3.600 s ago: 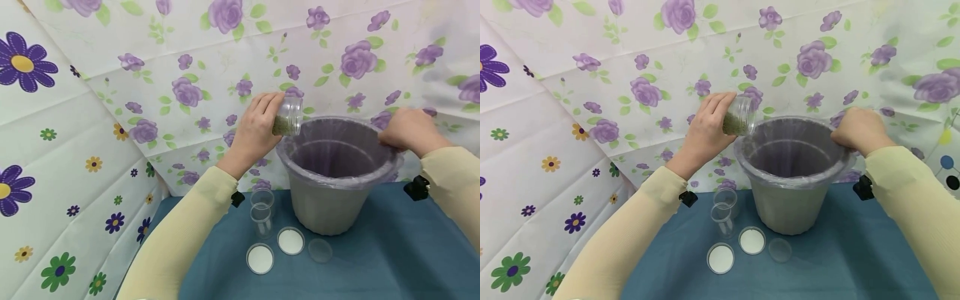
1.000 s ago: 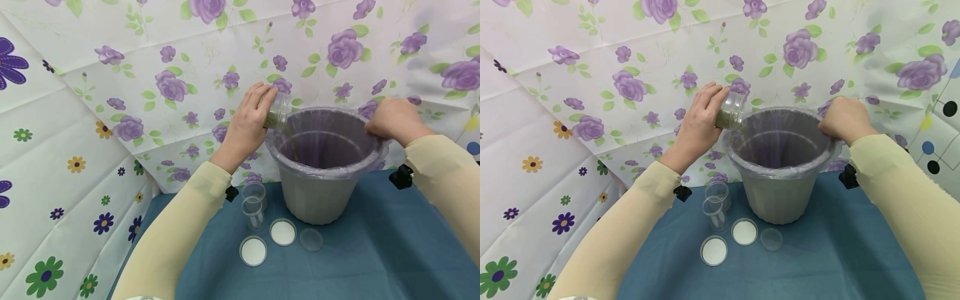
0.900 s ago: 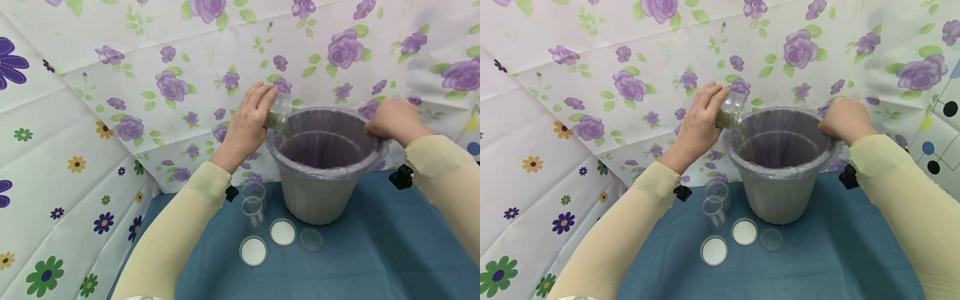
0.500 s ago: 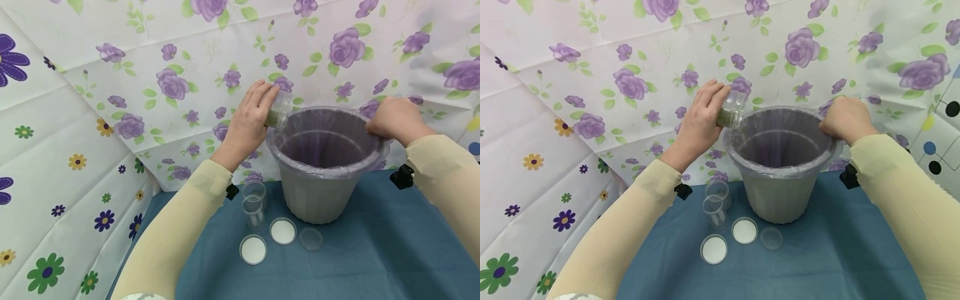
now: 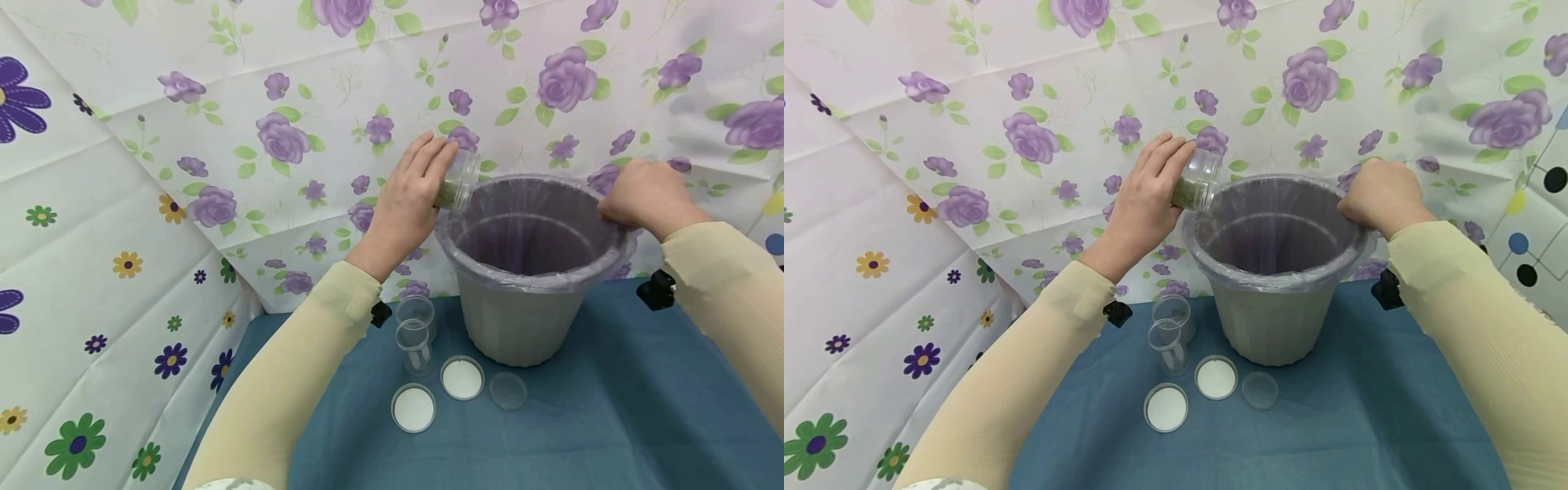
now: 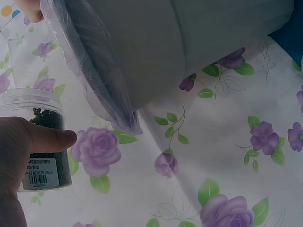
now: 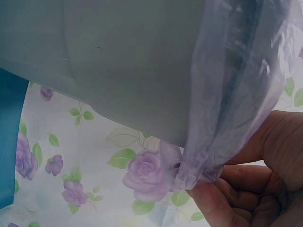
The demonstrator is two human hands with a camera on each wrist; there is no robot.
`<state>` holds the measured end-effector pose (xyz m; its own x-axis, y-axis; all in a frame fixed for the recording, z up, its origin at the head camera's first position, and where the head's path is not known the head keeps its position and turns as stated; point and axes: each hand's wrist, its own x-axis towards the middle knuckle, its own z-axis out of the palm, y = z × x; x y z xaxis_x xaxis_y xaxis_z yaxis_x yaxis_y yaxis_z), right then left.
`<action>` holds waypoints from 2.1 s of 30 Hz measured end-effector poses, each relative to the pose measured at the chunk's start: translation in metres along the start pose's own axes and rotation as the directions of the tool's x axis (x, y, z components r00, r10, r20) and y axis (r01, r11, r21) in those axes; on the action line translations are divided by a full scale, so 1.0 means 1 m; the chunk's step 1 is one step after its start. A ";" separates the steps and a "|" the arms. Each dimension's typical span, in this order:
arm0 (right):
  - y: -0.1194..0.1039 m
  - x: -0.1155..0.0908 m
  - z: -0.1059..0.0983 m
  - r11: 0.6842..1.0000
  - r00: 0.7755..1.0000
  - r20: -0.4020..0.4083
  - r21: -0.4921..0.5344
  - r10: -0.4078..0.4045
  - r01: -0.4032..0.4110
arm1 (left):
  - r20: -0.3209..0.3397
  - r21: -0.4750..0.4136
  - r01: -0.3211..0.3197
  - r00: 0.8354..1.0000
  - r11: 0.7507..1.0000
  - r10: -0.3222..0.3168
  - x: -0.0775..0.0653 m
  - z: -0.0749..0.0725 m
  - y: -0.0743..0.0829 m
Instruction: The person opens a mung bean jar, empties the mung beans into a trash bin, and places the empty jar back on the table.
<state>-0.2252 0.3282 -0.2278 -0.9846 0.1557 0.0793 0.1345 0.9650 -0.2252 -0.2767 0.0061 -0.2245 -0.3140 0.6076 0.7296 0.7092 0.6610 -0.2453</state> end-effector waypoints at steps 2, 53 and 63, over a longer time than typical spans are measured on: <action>0.000 0.000 0.000 1.000 1.000 -0.006 0.002 0.001 -0.001 | -0.002 0.002 -0.001 1.000 1.000 0.001 0.000 0.000 0.000; -0.001 -0.004 0.005 0.999 0.999 -0.025 0.025 -0.028 0.029 | -0.035 0.049 -0.047 0.998 0.998 0.049 -0.002 0.008 0.003; -0.002 -0.003 0.006 0.999 0.998 -0.045 0.005 -0.031 0.031 | -0.025 0.071 -0.041 0.999 0.997 0.043 -0.004 0.009 0.004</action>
<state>-0.2233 0.3241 -0.2336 -0.9822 0.1350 0.1303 0.1029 0.9682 -0.2279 -0.2783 0.0105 -0.2340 -0.2670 0.6242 0.7342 0.6749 0.6650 -0.3200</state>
